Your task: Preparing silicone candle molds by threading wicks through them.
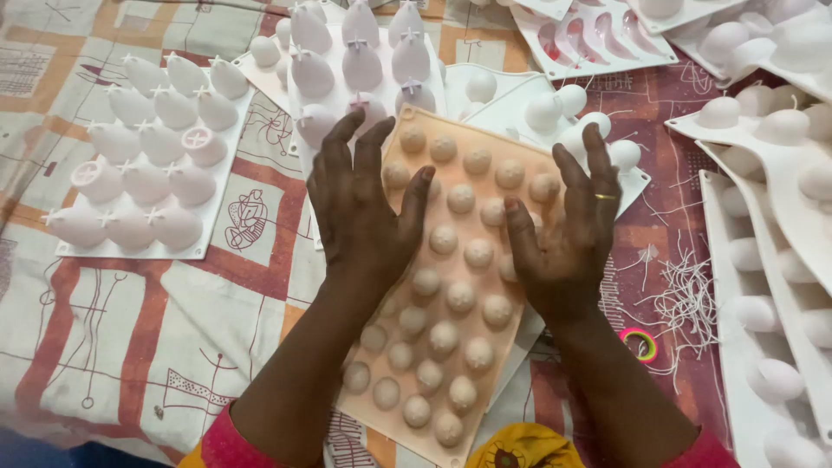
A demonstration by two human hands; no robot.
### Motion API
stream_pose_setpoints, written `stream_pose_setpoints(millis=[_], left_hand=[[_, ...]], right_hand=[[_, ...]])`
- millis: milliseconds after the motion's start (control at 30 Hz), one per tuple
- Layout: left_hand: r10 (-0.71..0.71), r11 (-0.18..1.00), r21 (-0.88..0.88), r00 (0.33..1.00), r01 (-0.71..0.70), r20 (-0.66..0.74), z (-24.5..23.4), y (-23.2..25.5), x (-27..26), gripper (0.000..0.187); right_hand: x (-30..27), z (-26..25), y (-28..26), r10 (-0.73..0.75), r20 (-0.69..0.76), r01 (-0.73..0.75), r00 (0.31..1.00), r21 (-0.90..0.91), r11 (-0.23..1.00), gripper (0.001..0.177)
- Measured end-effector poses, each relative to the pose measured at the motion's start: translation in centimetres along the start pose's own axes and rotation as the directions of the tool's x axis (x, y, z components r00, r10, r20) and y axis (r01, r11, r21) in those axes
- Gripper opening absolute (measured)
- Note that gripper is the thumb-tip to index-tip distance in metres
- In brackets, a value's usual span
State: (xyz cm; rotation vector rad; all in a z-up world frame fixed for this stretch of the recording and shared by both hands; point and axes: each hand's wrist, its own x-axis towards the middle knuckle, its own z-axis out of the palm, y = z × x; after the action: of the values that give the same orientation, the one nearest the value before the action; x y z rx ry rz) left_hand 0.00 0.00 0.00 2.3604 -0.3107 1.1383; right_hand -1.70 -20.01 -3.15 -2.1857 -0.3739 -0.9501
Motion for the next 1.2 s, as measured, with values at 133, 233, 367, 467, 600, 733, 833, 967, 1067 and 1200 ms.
stream_pose_setpoints(millis=[133, 233, 367, 467, 600, 733, 833, 967, 1067, 1200], left_hand=[[-0.213, 0.946, -0.181, 0.937, 0.269, 0.278, 2.4, -1.7, -2.0, 0.054], [-0.167, 0.973, -0.118, 0.959, 0.197, 0.23, 2.2, -1.4, -1.6, 0.053], [-0.161, 0.968, -0.154, 0.962, 0.197, 0.223, 1.8, -0.8, -1.2, 0.064], [-0.189, 0.96, -0.154, 0.948, 0.233, 0.254, 1.8, -0.8, -1.3, 0.061], [-0.177, 0.965, -0.155, 0.964, 0.21, 0.2, 1.9, -1.0, -1.9, 0.054], [-0.188, 0.95, -0.204, 0.955, 0.236, 0.228, 1.5, -0.8, -1.3, 0.069], [-0.251, 0.935, -0.15, 0.898, 0.322, 0.362, 0.9, -0.7, -0.7, 0.08], [-0.286, 0.915, -0.172, 0.886, 0.366, 0.365, 0.7, -1.2, -0.7, 0.075], [-0.211, 0.925, -0.287, 0.965, 0.249, 0.159, 0.6, -2.2, -0.9, 0.06], [-0.209, 0.923, -0.355, 0.967, 0.145, -0.149, 0.1, -5.4, -0.6, 0.047]], right_hand=[[-0.3, 0.6, 1.2, 0.066, 0.16, -0.061, 0.985, -0.039, 0.997, 0.056], [0.3, 0.0, -0.2, 0.013, 0.153, -0.022, 0.988, 0.059, 0.998, 0.049], [0.6, -0.2, -1.8, -0.072, 0.224, 0.055, 0.972, 0.083, 0.995, 0.032], [0.8, -0.2, -2.2, -0.204, 0.296, 0.211, 0.933, 0.009, 0.977, 0.031], [0.6, -1.1, -2.6, -0.166, 0.295, 0.18, 0.941, -0.019, 0.983, 0.037], [0.0, -2.2, -1.9, 0.043, 0.284, -0.027, 0.958, -0.06, 0.998, 0.05], [-0.5, -2.3, -1.4, 0.059, 0.258, -0.053, 0.964, -0.03, 0.998, 0.047], [-0.4, -2.2, -1.5, 0.053, 0.261, -0.082, 0.964, 0.104, 0.991, 0.034], [0.4, -1.8, -1.4, 0.009, 0.261, -0.059, 0.965, 0.186, 0.981, 0.031], [3.0, -1.2, -2.4, -0.151, 0.201, 0.114, 0.968, 0.183, 0.976, 0.033]])
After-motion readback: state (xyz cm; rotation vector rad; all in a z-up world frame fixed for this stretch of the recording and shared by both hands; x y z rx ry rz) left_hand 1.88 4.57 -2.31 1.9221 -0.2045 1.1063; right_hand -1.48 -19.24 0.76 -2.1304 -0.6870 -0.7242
